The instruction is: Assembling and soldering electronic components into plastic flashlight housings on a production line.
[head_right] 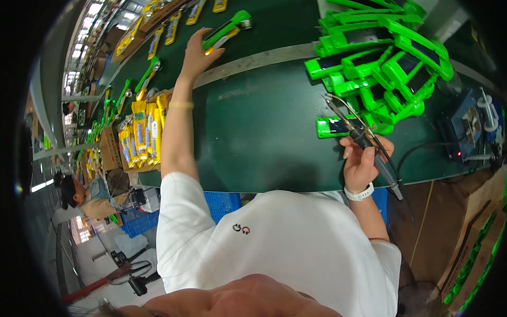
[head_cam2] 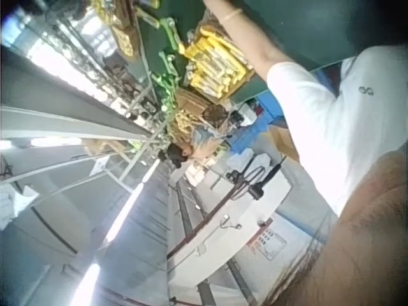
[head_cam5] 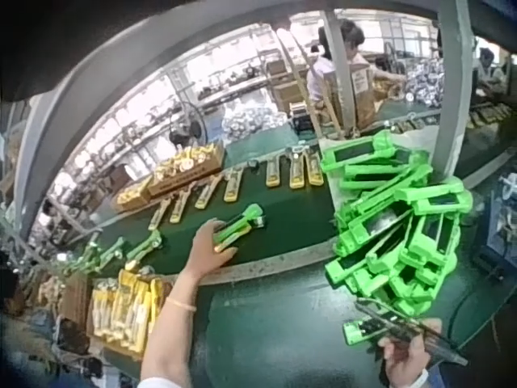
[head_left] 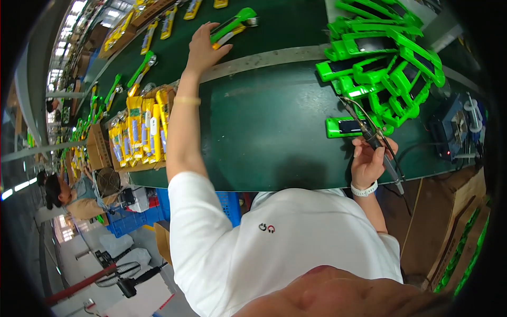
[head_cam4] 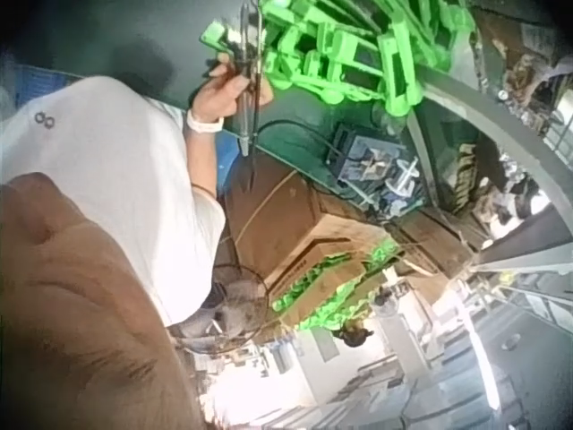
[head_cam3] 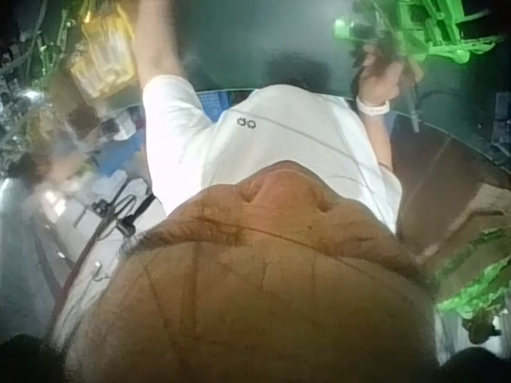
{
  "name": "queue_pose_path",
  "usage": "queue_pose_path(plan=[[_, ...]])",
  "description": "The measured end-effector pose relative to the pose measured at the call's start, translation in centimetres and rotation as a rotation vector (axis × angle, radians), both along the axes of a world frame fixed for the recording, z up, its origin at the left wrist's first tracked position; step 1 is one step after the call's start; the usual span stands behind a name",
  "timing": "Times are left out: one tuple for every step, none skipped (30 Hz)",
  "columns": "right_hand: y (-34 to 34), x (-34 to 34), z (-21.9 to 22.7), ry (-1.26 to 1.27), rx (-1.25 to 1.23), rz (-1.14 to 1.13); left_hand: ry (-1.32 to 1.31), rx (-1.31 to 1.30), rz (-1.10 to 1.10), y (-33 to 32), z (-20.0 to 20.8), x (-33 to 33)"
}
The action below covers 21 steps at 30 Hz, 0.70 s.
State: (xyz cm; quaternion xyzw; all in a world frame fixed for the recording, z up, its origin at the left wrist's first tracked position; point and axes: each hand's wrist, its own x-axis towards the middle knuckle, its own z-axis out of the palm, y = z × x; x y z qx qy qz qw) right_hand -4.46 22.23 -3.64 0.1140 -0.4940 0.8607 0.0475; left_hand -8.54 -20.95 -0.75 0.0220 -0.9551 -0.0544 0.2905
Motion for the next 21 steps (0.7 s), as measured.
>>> queue_pose_path(plan=[[0.1,0.0,-0.2,-0.013,-0.024,-0.02,0.07,0.043,-0.038,3.7,1.0,0.8],[0.0,-0.2,-0.1,0.042,-0.044,-0.026,0.044,0.194,-0.044,8.0,1.3,2.3],[-0.2,-0.5,0.0,0.102,-0.07,-0.022,0.006,0.296,-0.198,11.8,0.8,3.7],[0.0,-0.7,0.1,0.135,-0.069,-0.01,-0.072,0.262,-0.331,15.7,0.3,4.8],[0.1,-0.9,0.0,0.139,-0.065,-0.013,-0.194,0.251,-0.424,19.2,0.7,5.5],[0.1,-0.9,0.0,0.151,-0.079,-0.016,-0.249,0.33,-0.492,21.9,0.4,6.0],[0.2,-0.6,0.0,0.161,-0.092,-0.015,-0.254,0.344,-0.511,24.0,0.3,6.1],[0.3,-0.5,0.0,0.166,-0.093,-0.007,-0.262,0.331,-0.535,25.2,0.1,5.7],[0.3,-0.5,0.1,0.163,-0.105,0.025,-0.269,0.314,-0.559,25.9,0.0,5.4],[0.3,-0.4,0.1,0.159,-0.119,0.057,-0.307,0.26,-0.586,26.0,-0.8,5.7],[0.5,-0.4,0.0,0.16,-0.115,0.054,-0.301,0.258,-0.607,25.7,-1.1,5.8],[0.7,-0.2,0.0,0.159,-0.114,0.053,-0.296,0.253,-0.626,24.9,-1.1,6.3],[1.1,-0.2,-0.3,0.18,-0.098,0.077,-0.227,0.241,-0.621,23.6,-0.8,7.0],[1.5,-0.2,-0.5,0.185,-0.076,0.081,-0.225,0.251,-0.653,21.8,-0.8,7.7],[1.8,-0.2,-0.6,0.188,-0.058,0.089,-0.223,0.299,-0.644,20.3,-0.1,8.5],[1.9,-0.1,-0.7,0.168,-0.046,0.084,-0.251,0.295,-0.576,18.3,-0.2,9.6],[1.7,-0.1,-0.7,0.171,-0.052,0.084,-0.28,0.293,-0.513,16.4,-0.6,10.5],[1.5,0.0,-0.7,0.162,-0.032,0.127,-0.272,0.347,-0.425,15.0,-0.3,11.1],[1.2,-0.1,-0.6,0.153,-0.01,0.17,-0.277,0.387,-0.355,13.8,0.0,11.4],[0.4,-0.2,0.1,0.137,0.015,0.27,-0.285,0.382,-0.302,12.6,0.1,11.5],[-0.8,-0.3,0.8,0.143,0.127,0.293,-0.271,0.354,-0.267,11.6,-0.1,11.2]])
